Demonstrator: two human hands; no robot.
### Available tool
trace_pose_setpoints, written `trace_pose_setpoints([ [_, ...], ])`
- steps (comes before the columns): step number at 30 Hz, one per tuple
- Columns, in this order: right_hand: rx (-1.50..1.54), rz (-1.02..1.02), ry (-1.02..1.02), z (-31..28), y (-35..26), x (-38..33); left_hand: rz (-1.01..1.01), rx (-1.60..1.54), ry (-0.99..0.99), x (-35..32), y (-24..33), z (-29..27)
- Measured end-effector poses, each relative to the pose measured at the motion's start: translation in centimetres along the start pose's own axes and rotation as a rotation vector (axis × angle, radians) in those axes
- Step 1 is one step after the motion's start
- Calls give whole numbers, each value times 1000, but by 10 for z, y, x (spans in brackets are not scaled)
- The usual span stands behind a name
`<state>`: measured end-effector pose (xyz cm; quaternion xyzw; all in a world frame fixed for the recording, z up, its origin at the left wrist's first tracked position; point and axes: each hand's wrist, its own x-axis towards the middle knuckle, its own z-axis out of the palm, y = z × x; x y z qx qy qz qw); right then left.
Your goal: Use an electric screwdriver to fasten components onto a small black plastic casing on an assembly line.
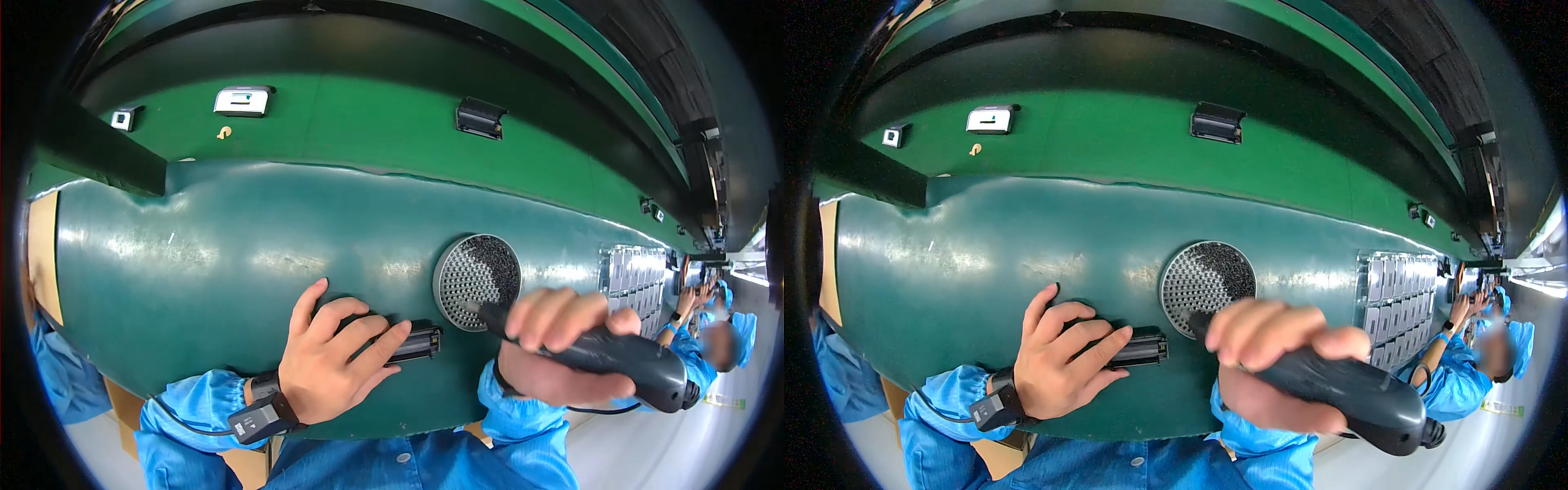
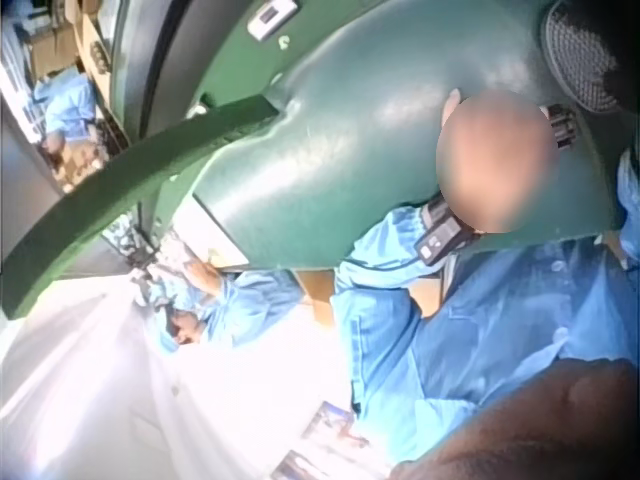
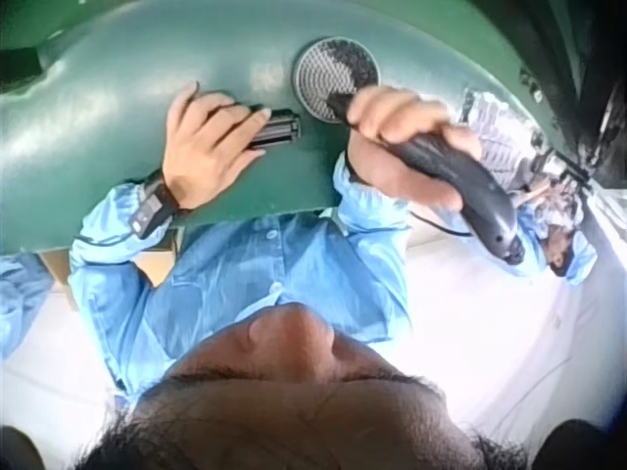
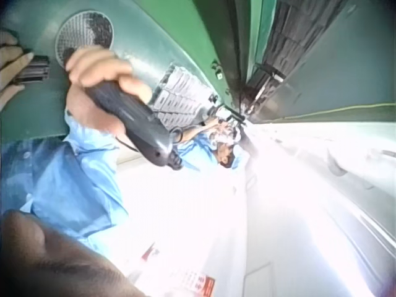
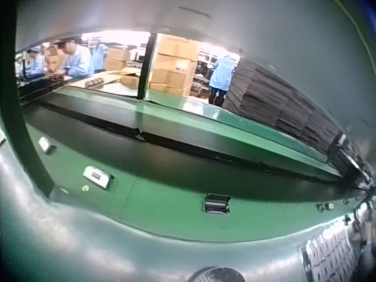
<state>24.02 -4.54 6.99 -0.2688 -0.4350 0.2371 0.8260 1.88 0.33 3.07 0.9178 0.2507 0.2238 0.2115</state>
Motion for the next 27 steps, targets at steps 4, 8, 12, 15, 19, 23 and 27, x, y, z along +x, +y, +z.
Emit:
trace_pose_setpoints([
  [4,-82,29,-55,-19,23,-3,-30,-46,-43,4,5,0],
  [8,-121,7,-61,-29,24,-2,-111,-148,-18,10,9,7],
  [12,-127,11,-67,-37,27,-1,-69,-135,-7,12,7,16],
  [15,-128,11,-75,-41,29,-2,-26,-101,-6,13,4,21],
  [19,-173,7,-192,-31,28,-4,-45,-93,10,10,4,17],
  [23,-160,-16,-129,-16,26,-16,-110,-139,42,-4,1,11],
  [27,-58,-47,12,20,0,-32,-132,-224,48,-17,-10,5],
])
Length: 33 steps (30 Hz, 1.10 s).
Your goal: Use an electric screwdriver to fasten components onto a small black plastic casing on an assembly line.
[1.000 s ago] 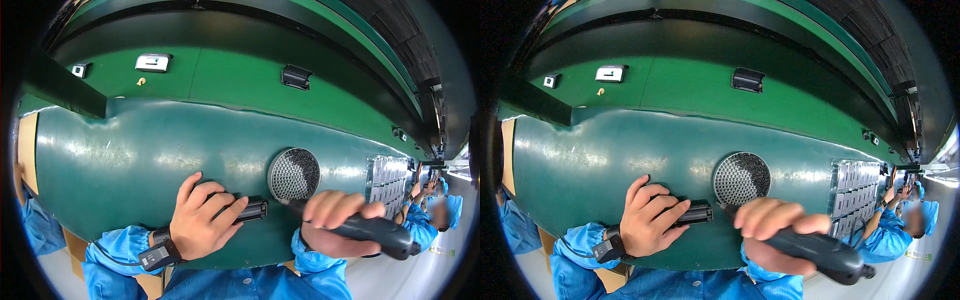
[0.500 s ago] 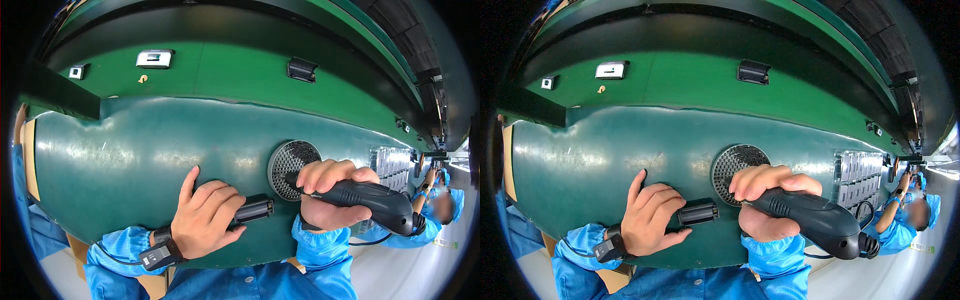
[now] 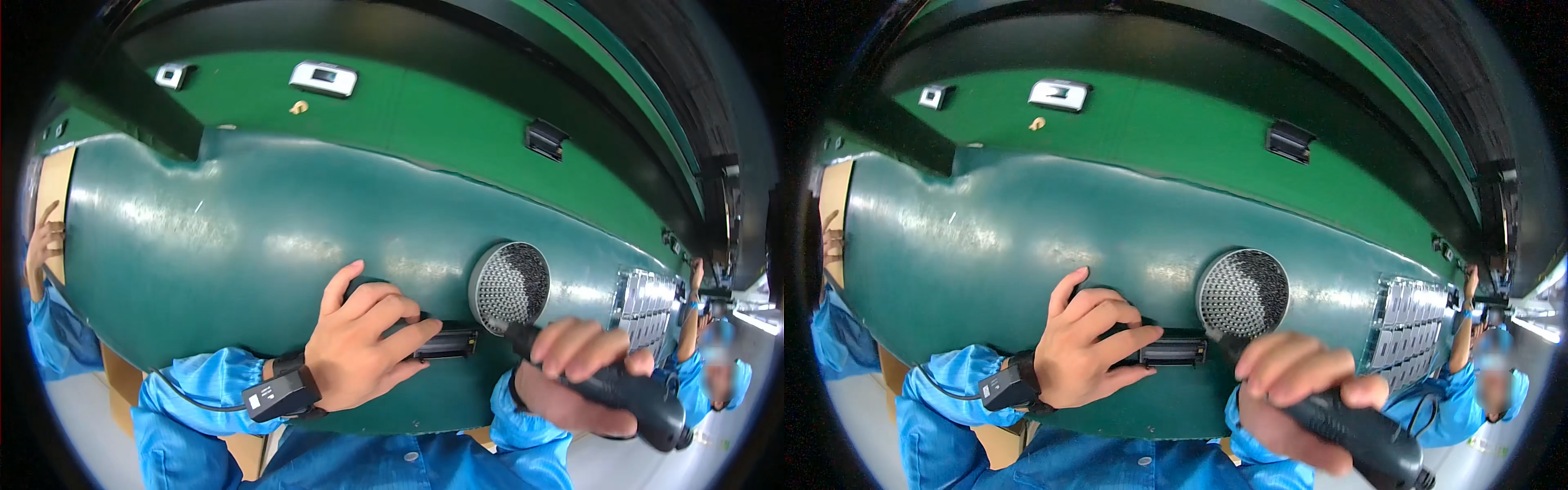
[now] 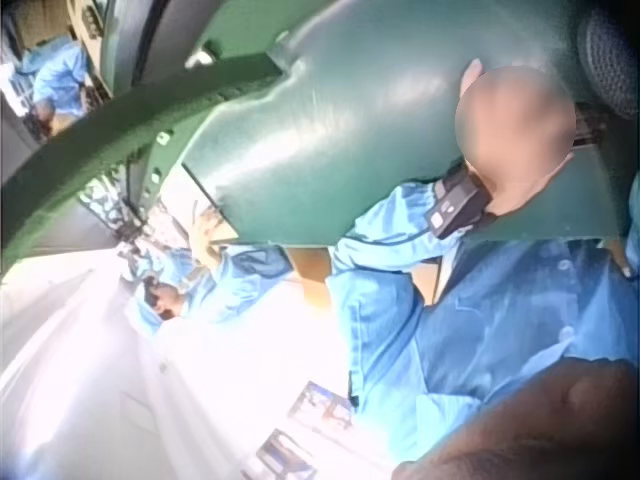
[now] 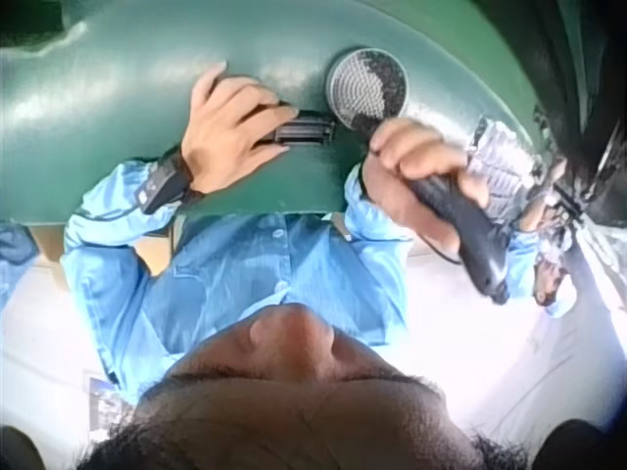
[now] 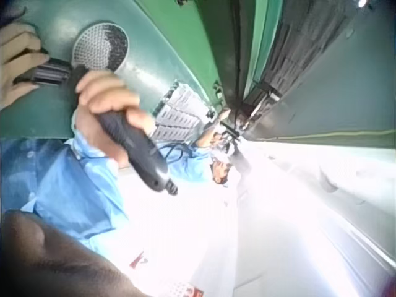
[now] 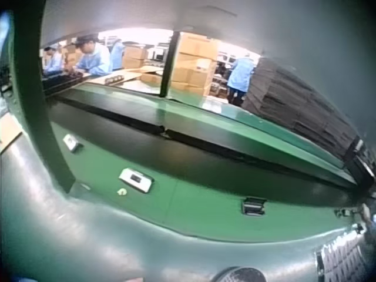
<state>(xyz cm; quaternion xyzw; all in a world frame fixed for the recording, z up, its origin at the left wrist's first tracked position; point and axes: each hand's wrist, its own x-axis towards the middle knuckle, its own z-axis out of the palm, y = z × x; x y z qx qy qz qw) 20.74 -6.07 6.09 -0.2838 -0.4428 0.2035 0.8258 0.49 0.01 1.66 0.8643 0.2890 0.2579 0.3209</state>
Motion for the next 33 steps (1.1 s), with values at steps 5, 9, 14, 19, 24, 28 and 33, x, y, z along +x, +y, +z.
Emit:
trace_pose_setpoints([
  [5,24,8,-239,25,8,-38,-17,-51,20,-15,-11,-3],
  [9,25,15,-284,33,22,-52,-17,-65,27,-22,-16,-5],
  [14,-8,-10,-323,35,30,-57,-15,-65,31,-26,-20,-6],
  [19,-17,-24,-331,36,34,-62,-9,-65,32,-29,-22,-4],
  [24,-25,-35,-322,39,36,-69,5,-52,27,-32,-24,-6],
  [28,-10,-85,-391,39,39,-57,18,-56,27,-22,-17,-7],
  [33,4,-72,-426,37,33,-47,-1,-12,48,-15,-4,-7],
])
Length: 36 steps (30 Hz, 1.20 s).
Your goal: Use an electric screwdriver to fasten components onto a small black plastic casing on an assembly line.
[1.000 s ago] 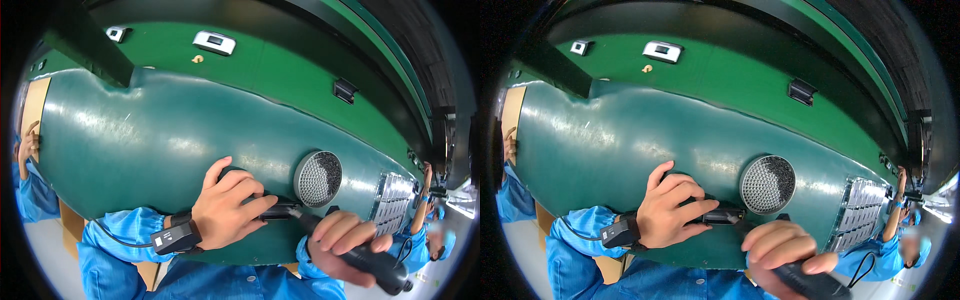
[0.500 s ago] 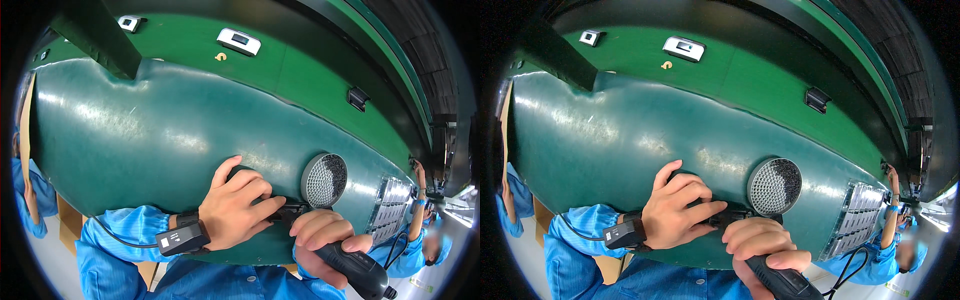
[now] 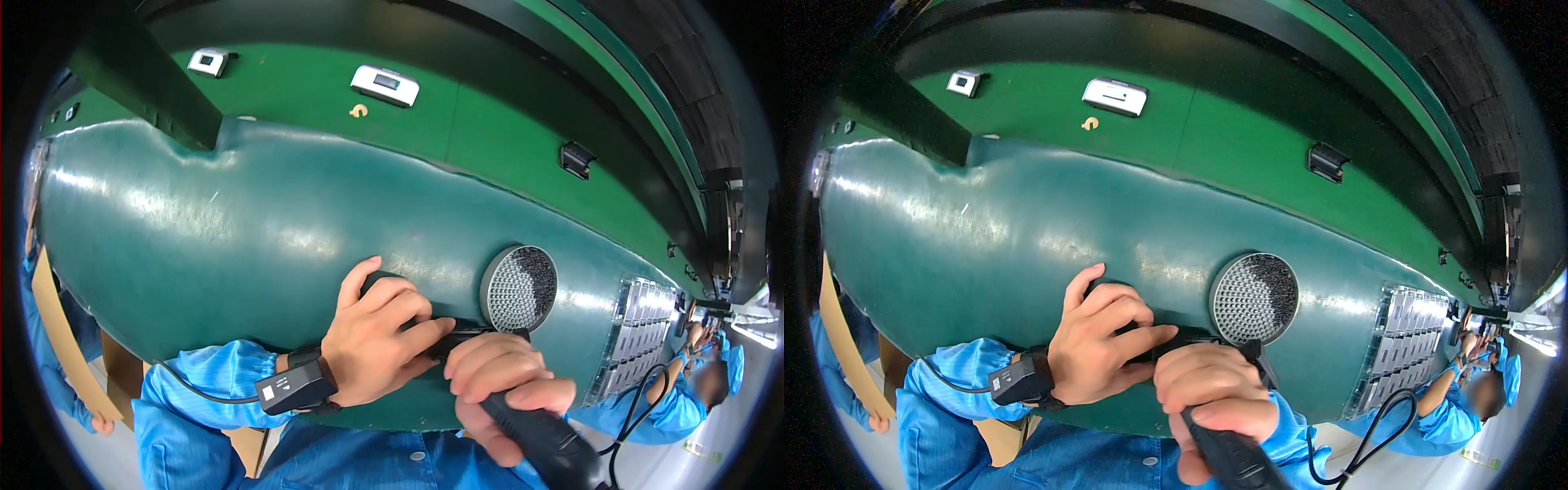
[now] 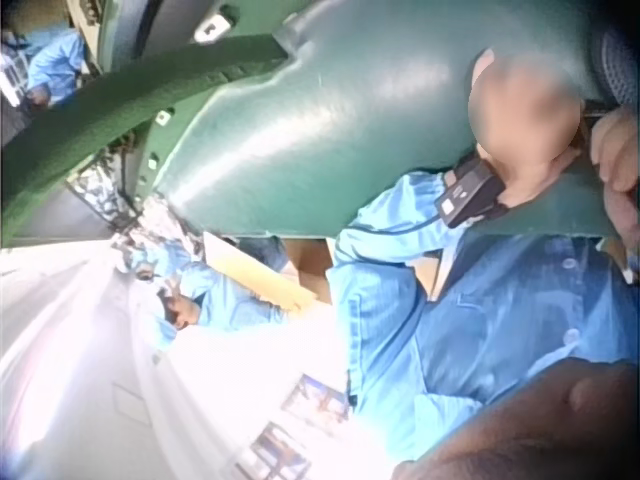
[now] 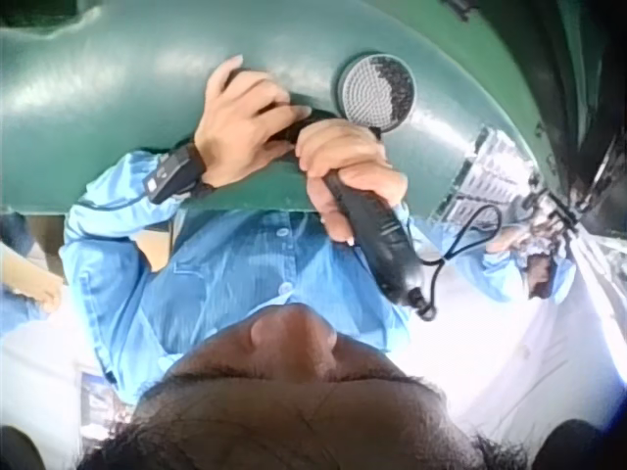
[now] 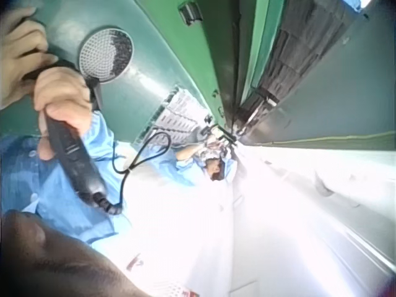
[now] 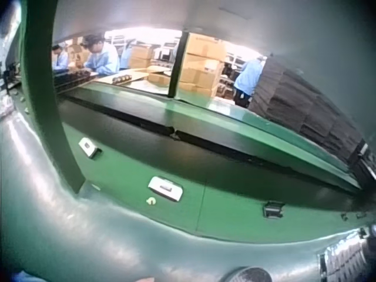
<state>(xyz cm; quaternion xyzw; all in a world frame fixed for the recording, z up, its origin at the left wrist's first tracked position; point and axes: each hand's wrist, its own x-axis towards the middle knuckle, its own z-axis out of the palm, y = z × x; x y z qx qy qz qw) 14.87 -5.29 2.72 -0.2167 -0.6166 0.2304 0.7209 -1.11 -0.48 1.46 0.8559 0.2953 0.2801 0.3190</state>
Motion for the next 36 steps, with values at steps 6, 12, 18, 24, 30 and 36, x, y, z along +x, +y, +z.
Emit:
trace_pose_setpoints([
  [6,45,43,173,-18,-21,17,-24,10,-60,12,16,-3],
  [12,-91,96,348,-75,-21,37,-6,56,-53,21,14,6],
  [18,-114,163,321,-92,3,28,-18,62,-54,20,8,11],
  [24,-139,137,337,-89,2,29,-3,32,-41,22,8,8],
  [30,-197,151,286,-81,1,26,0,26,-32,16,7,8],
  [36,-155,107,329,-69,0,26,-9,-6,-29,5,2,2],
])
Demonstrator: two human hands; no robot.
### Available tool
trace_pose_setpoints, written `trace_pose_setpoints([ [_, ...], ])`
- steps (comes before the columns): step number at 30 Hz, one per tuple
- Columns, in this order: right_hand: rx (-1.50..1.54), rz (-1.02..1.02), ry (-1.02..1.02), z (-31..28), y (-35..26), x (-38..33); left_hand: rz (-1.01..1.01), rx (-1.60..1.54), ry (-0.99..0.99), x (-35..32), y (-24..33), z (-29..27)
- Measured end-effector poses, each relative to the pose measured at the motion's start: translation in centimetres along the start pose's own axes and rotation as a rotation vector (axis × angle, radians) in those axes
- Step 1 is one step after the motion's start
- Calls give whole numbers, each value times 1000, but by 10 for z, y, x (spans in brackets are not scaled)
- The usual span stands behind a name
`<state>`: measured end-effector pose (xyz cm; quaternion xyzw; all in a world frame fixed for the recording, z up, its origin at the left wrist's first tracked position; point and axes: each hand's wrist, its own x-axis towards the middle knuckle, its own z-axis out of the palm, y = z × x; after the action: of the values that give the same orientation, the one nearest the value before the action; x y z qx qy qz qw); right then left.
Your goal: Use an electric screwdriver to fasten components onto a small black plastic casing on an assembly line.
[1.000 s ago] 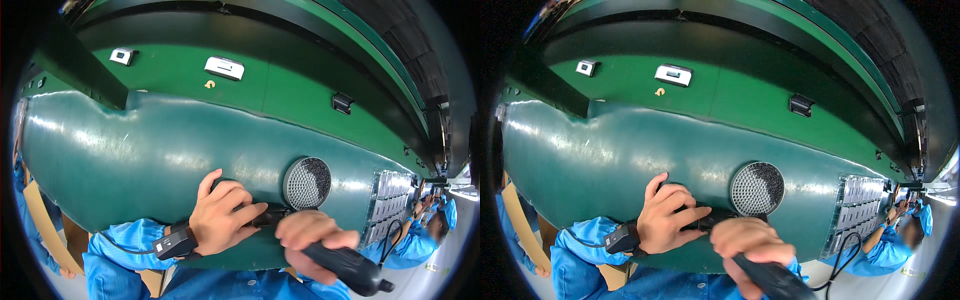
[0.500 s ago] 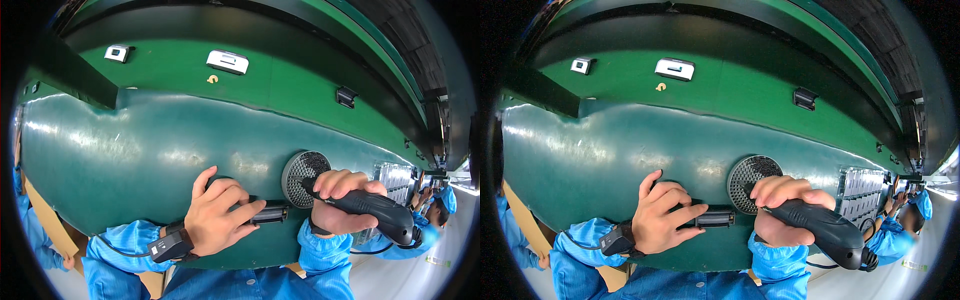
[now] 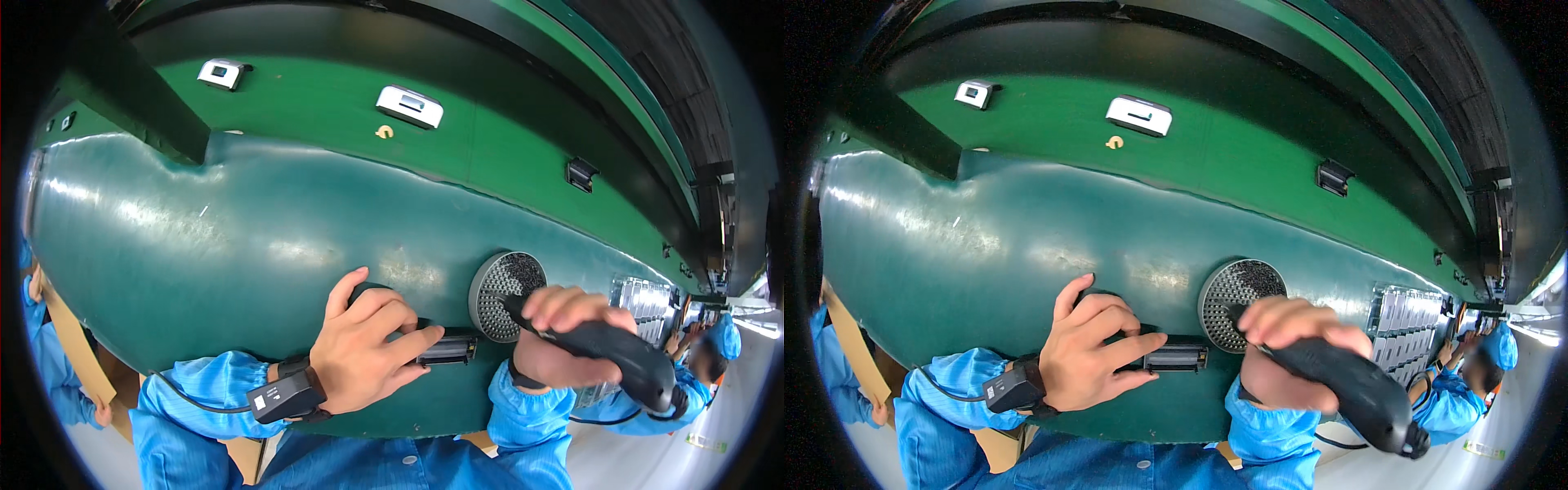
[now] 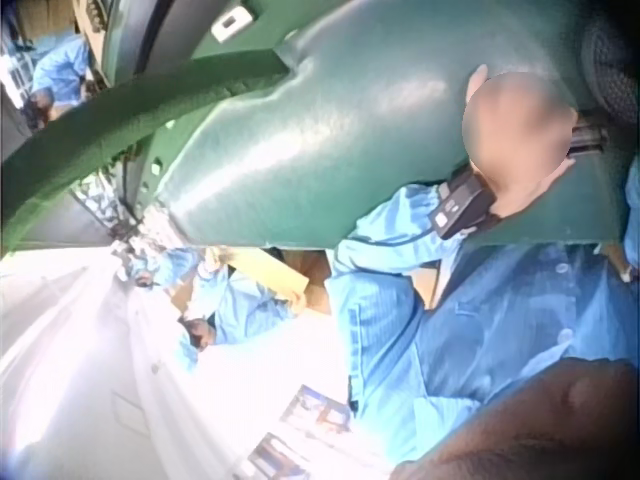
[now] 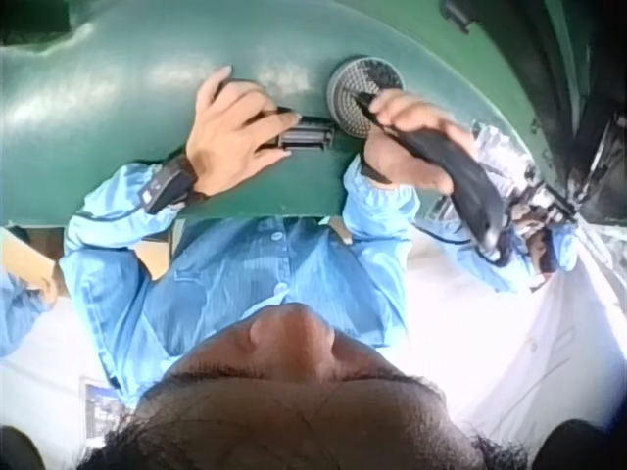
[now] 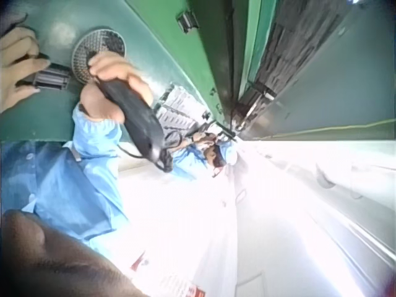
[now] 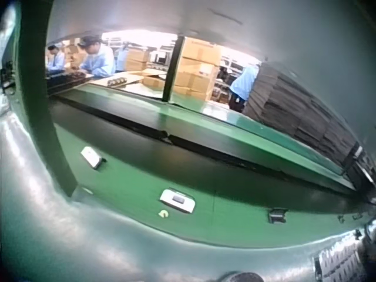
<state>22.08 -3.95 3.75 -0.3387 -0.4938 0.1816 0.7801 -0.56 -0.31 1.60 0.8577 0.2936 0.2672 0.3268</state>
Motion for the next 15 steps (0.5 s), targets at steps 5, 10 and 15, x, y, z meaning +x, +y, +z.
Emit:
trace_pose_setpoints([
  [5,196,10,44,29,-48,-18,7,-22,20,-12,-10,-4],
  [10,207,75,-129,64,-34,-53,25,-37,36,-19,-18,-1],
  [15,261,51,-196,71,-24,-64,24,-39,15,-24,-23,-5],
])
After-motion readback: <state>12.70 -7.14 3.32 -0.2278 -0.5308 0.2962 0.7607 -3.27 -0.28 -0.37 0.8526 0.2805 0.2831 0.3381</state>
